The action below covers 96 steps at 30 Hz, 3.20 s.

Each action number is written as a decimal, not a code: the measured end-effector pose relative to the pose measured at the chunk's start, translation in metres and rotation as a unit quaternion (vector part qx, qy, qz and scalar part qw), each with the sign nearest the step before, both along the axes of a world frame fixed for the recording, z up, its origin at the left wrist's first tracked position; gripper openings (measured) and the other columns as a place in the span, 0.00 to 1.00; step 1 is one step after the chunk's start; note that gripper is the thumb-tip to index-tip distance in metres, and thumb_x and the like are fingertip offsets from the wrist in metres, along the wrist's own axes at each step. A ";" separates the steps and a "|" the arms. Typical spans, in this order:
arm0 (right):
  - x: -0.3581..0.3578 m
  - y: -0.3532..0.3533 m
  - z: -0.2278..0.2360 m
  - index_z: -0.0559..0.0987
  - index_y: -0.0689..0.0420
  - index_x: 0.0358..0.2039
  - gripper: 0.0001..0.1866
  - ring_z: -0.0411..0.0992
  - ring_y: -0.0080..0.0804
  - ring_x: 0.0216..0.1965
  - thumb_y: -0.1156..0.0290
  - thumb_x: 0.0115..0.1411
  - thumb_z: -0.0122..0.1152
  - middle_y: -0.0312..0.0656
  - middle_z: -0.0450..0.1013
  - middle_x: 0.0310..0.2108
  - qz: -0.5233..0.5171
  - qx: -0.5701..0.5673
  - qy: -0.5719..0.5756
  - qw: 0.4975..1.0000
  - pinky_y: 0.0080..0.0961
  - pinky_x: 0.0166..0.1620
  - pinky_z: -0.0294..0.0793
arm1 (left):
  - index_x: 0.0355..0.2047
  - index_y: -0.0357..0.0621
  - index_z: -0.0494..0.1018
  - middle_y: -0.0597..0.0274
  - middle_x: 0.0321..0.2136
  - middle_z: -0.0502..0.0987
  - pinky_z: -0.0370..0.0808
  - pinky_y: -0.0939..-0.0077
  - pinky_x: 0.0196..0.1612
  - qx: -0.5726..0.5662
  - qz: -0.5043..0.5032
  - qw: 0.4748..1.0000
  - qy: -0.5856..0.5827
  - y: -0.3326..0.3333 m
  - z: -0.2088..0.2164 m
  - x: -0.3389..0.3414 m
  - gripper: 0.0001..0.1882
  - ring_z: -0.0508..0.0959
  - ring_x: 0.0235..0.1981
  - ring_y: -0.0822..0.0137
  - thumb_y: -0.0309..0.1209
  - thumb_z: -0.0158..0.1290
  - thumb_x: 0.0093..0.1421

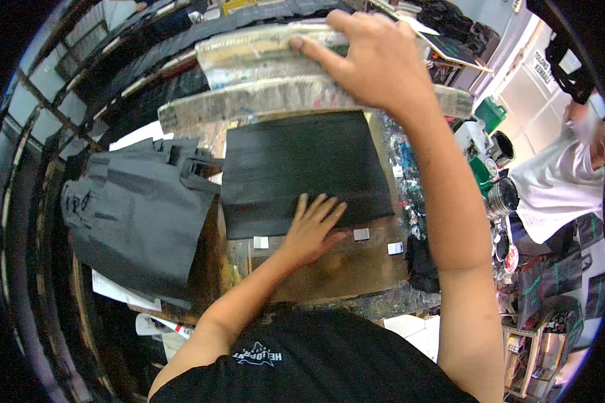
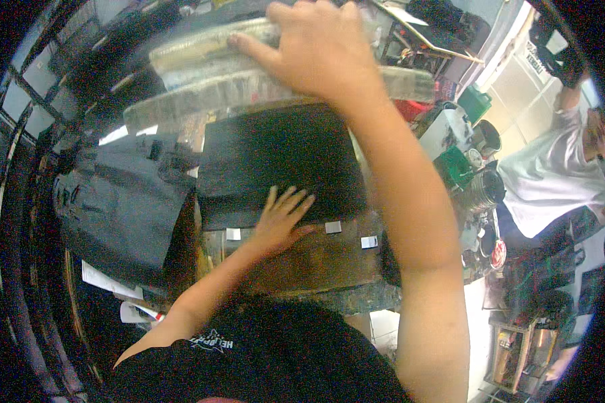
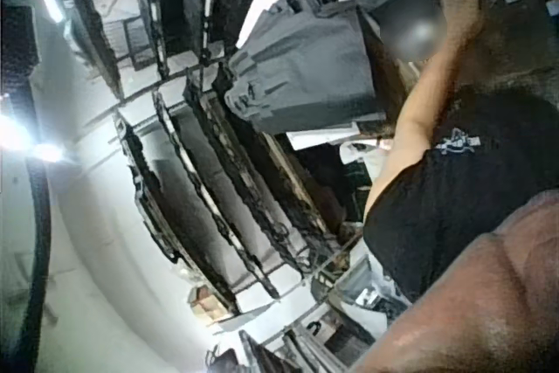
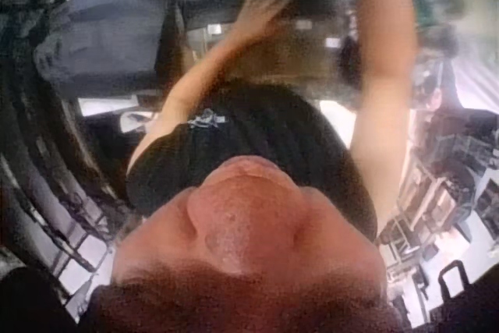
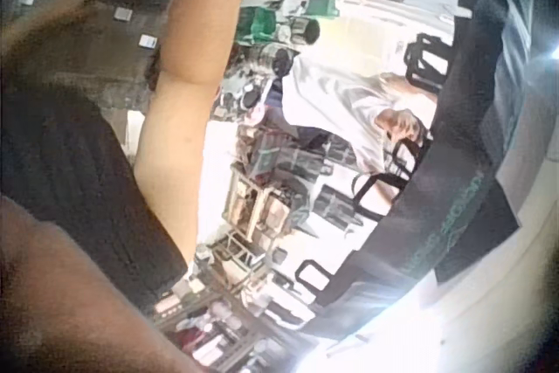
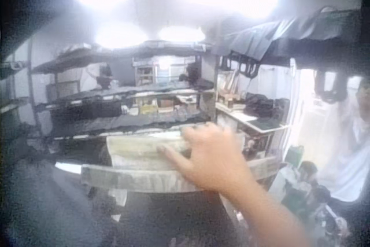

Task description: The person performs screen printing on black tote bags by placing a bag on the printing board, lowering the screen, and using a squeegee to apply green ink across the design area.

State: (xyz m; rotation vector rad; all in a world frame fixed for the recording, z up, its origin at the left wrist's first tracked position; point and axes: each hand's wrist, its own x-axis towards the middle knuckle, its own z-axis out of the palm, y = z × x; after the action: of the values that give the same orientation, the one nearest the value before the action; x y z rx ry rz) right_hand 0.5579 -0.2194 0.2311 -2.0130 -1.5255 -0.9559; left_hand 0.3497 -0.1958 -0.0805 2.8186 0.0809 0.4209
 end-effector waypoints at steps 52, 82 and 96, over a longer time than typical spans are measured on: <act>-0.066 -0.068 -0.082 0.81 0.55 0.45 0.31 0.74 0.48 0.46 0.37 0.61 0.65 0.46 0.76 0.38 0.006 -0.038 -0.023 0.999 0.46 0.52 0.64 | 0.61 0.36 0.75 0.62 0.48 0.84 0.78 0.74 0.53 -0.558 0.167 0.784 -0.212 0.086 0.174 -0.121 0.34 0.82 0.47 0.70 0.29 0.74 0.55; -0.055 -0.056 -0.208 0.72 0.50 0.54 0.36 0.69 0.45 0.51 0.73 0.44 0.78 0.43 0.71 0.45 0.013 -0.292 0.111 0.950 0.50 0.55 0.63 | 0.70 0.32 0.65 0.50 0.48 0.83 0.70 0.57 0.51 -0.173 0.303 0.929 -0.125 0.048 -0.020 -0.169 0.66 0.75 0.43 0.49 0.52 0.80 0.34; 0.137 0.151 -0.247 0.70 0.46 0.58 0.39 0.73 0.49 0.57 0.61 0.48 0.83 0.42 0.75 0.50 0.043 -0.274 0.058 0.959 0.64 0.55 0.67 | 0.68 0.31 0.66 0.49 0.50 0.82 0.71 0.56 0.50 -0.192 0.323 0.917 -0.135 0.047 -0.009 -0.162 0.68 0.76 0.40 0.50 0.58 0.79 0.31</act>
State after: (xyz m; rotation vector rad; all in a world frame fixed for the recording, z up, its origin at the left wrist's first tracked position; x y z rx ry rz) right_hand 0.6947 -0.0684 -0.0161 -2.2863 -1.9446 -0.3900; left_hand 0.1876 -0.1489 -0.0893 2.2560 0.9416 0.8246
